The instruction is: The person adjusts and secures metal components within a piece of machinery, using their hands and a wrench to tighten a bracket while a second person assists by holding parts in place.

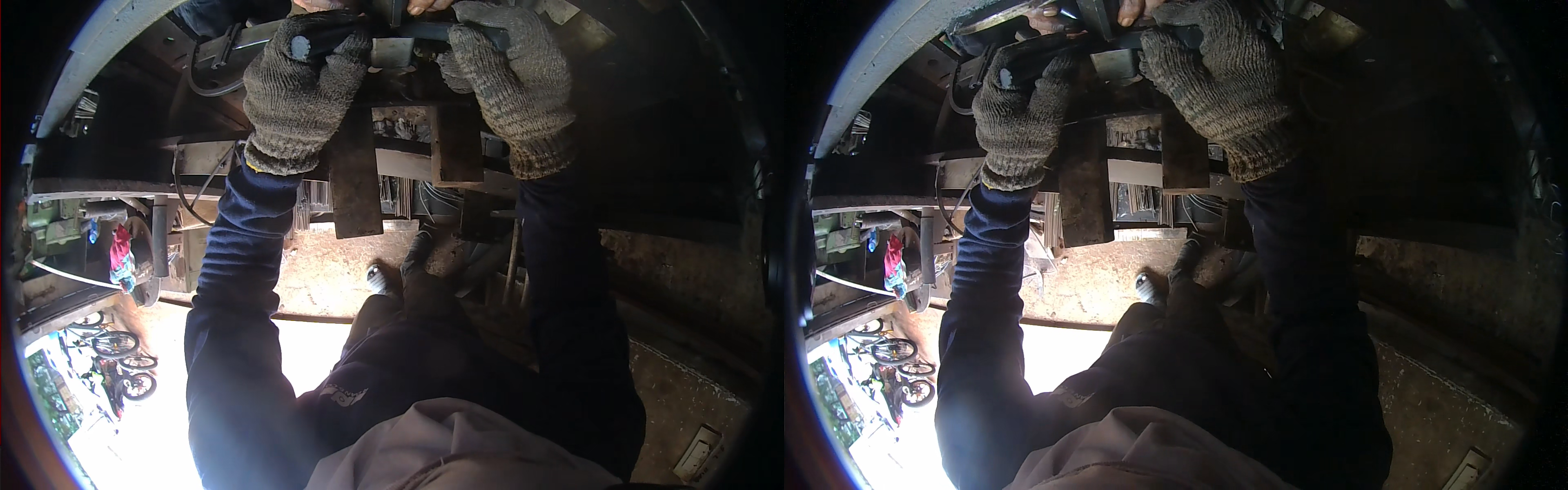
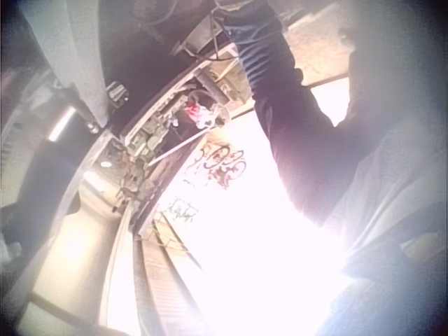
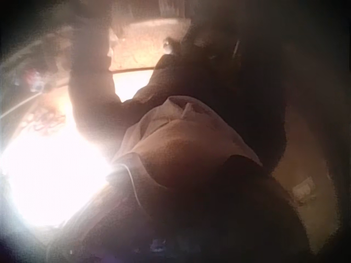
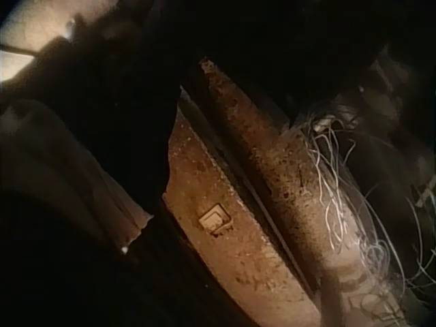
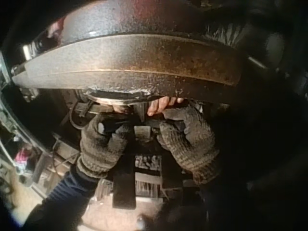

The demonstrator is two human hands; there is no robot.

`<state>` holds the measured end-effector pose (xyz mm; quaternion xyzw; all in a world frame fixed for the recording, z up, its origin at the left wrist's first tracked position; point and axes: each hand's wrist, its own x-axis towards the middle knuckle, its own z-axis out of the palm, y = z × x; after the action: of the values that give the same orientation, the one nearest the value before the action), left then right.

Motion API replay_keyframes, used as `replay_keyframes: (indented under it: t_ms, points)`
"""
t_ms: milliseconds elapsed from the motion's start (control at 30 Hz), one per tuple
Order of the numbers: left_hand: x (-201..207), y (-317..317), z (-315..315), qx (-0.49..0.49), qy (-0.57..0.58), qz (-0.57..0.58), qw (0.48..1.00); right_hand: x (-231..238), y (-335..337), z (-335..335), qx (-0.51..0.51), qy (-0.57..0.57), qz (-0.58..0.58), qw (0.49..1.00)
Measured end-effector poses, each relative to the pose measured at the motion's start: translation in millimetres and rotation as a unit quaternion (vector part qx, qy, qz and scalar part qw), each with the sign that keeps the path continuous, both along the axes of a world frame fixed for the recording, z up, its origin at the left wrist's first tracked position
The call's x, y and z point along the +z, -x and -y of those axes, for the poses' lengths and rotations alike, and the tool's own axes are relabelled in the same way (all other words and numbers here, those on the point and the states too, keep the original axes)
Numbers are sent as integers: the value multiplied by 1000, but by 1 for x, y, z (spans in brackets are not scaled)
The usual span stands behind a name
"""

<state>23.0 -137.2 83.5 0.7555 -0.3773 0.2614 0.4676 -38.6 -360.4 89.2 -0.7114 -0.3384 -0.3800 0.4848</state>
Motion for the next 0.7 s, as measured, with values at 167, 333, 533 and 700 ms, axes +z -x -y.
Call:
replay_keyframes:
  t_ms: [167, 333, 533, 700]
  points:
    - [-5, 0, 2, -11, 28, -40, 999, -1, -2, -2, 34, -31, 6, 999]
    - [-7, -3, -2, 4, 10, -5, 1000, 3, 5, 0, -65, 35, 19, 997]
    - [-6, -2, -3, -3, 14, -12, 1000, 4, 26, -4, -210, 76, -30, 974]
    - [-10, -7, -2, -2, 8, 38, 999, 5, -1, 2, -32, 41, 39, 998]
